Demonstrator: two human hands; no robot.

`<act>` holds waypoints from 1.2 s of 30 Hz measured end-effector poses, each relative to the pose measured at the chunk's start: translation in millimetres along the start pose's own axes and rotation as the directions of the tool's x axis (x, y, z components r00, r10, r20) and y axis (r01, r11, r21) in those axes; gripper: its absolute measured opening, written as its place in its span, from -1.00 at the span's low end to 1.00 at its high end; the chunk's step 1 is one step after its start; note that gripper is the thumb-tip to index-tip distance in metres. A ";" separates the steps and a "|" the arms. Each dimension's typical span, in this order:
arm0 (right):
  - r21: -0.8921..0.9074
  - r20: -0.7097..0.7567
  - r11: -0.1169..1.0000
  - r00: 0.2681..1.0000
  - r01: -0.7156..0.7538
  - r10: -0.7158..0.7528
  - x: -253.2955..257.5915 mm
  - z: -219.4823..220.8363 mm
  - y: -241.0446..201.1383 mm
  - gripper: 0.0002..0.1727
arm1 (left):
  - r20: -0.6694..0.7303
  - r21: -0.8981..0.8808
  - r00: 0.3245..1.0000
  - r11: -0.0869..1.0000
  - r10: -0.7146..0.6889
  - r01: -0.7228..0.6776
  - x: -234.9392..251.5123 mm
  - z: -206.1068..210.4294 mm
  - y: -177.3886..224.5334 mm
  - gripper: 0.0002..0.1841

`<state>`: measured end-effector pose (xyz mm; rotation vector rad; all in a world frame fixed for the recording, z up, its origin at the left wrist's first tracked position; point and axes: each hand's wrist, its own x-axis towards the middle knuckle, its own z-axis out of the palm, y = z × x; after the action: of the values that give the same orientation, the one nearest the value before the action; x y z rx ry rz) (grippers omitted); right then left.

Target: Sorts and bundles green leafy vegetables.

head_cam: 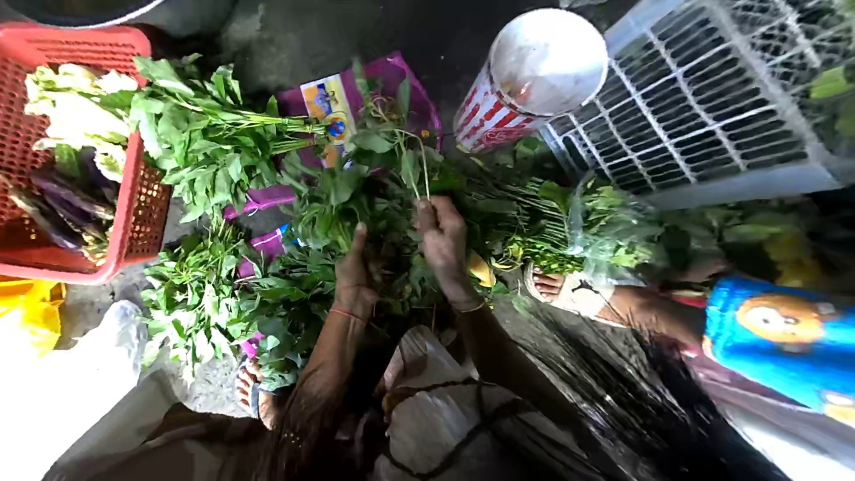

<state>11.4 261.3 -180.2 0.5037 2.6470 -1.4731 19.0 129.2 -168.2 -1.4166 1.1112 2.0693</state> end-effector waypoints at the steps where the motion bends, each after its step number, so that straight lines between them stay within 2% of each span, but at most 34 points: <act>1: 0.066 0.008 0.997 0.999 -0.038 0.037 -0.1 -4.5 2.0 -0.60 | 0.029 -0.024 0.999 0.999 -0.040 0.041 -1.1 -1.9 1.4 -0.59; 4: 0.209 0.036 0.978 0.999 -0.030 0.023 -2.6 -17.8 -0.7 -0.62 | 0.181 -0.115 0.983 0.993 -0.004 0.025 -6.1 -1.1 11.2 -0.52; 6: 0.295 0.030 0.956 0.999 0.007 -0.017 -4.7 -23.0 -8.0 -0.65 | 0.228 -0.123 0.967 0.989 0.114 -0.088 -9.0 2.5 22.1 -0.53; 10: 0.397 0.014 0.907 0.987 0.139 -0.158 -8.3 -21.4 -28.4 -0.69 | 0.193 -0.041 0.915 0.935 0.354 -0.353 -7.2 6.3 27.0 -0.59; 12: 0.332 0.048 0.911 0.961 0.243 -0.274 -11.0 -12.1 -38.7 -0.69 | 0.291 0.028 0.860 0.895 0.419 -0.445 -6.9 8.7 20.1 -0.46; 15: -0.021 0.115 0.918 0.913 0.397 -0.392 -18.6 6.1 -52.5 -0.73 | 0.379 0.134 0.803 0.831 0.460 -0.540 -9.2 10.4 7.9 -0.27; 17: -0.230 0.160 0.880 0.908 0.417 -0.388 -22.5 15.3 -56.6 -0.75 | 0.415 0.163 0.806 0.837 0.422 -0.523 -10.7 9.6 8.2 -0.28; 18: -0.270 0.190 0.873 0.911 0.407 -0.366 -22.6 16.8 -56.2 -0.75 | 0.395 0.175 0.823 0.846 0.409 -0.504 -10.1 9.7 9.0 -0.32; 20: -0.262 0.238 0.883 0.913 0.389 -0.331 -23.8 15.6 -54.3 -0.71 | 0.334 0.198 0.862 0.866 0.382 -0.460 -8.6 9.8 11.5 -0.42; 23: -0.168 0.266 0.906 0.902 0.390 -0.339 -30.6 7.2 -44.3 -0.66 | 0.319 0.227 0.886 0.881 0.336 -0.416 -6.9 3.5 18.0 -0.44; 26: -0.082 0.305 0.925 0.893 0.371 -0.331 -39.0 -14.4 -28.6 -0.58 | 0.381 0.106 0.859 0.907 0.341 -0.407 0.7 -0.4 32.9 -0.50; 28: -0.187 0.277 0.914 0.912 0.360 -0.303 -42.0 -28.3 -11.9 -0.62 | 0.393 -0.008 0.846 0.922 0.359 -0.388 6.3 0.3 42.7 -0.53; 30: -0.271 0.276 0.915 0.935 0.298 -0.223 -38.1 -38.6 9.3 -0.63 | 0.338 -0.106 0.856 0.920 0.391 -0.378 11.4 7.1 52.0 -0.60; 32: -0.107 0.177 0.965 0.960 0.238 -0.218 -32.9 -38.7 24.7 -0.43 | 0.312 -0.155 0.862 0.916 0.400 -0.369 11.7 13.8 56.2 -0.60; 33: 0.074 0.090 0.981 0.978 0.179 -0.186 -31.8 -35.0 22.3 -0.35 | 0.334 -0.170 0.851 0.914 0.405 -0.368 10.3 16.0 54.7 -0.59; 35: 0.456 -0.052 0.888 0.998 0.060 -0.041 -31.2 -18.9 8.9 -0.28 | 0.414 -0.151 0.816 0.914 0.404 -0.376 -0.3 18.6 40.0 -0.55; 36: 0.577 -0.075 0.816 0.997 0.034 0.011 -30.0 -9.4 1.2 -0.30 | 0.464 -0.098 0.801 0.921 0.378 -0.378 -9.7 20.3 26.0 -0.52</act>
<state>41.0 262.3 -169.6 0.5834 2.1993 -2.3124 -7.1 130.6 -145.9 -0.6378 1.2415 2.5023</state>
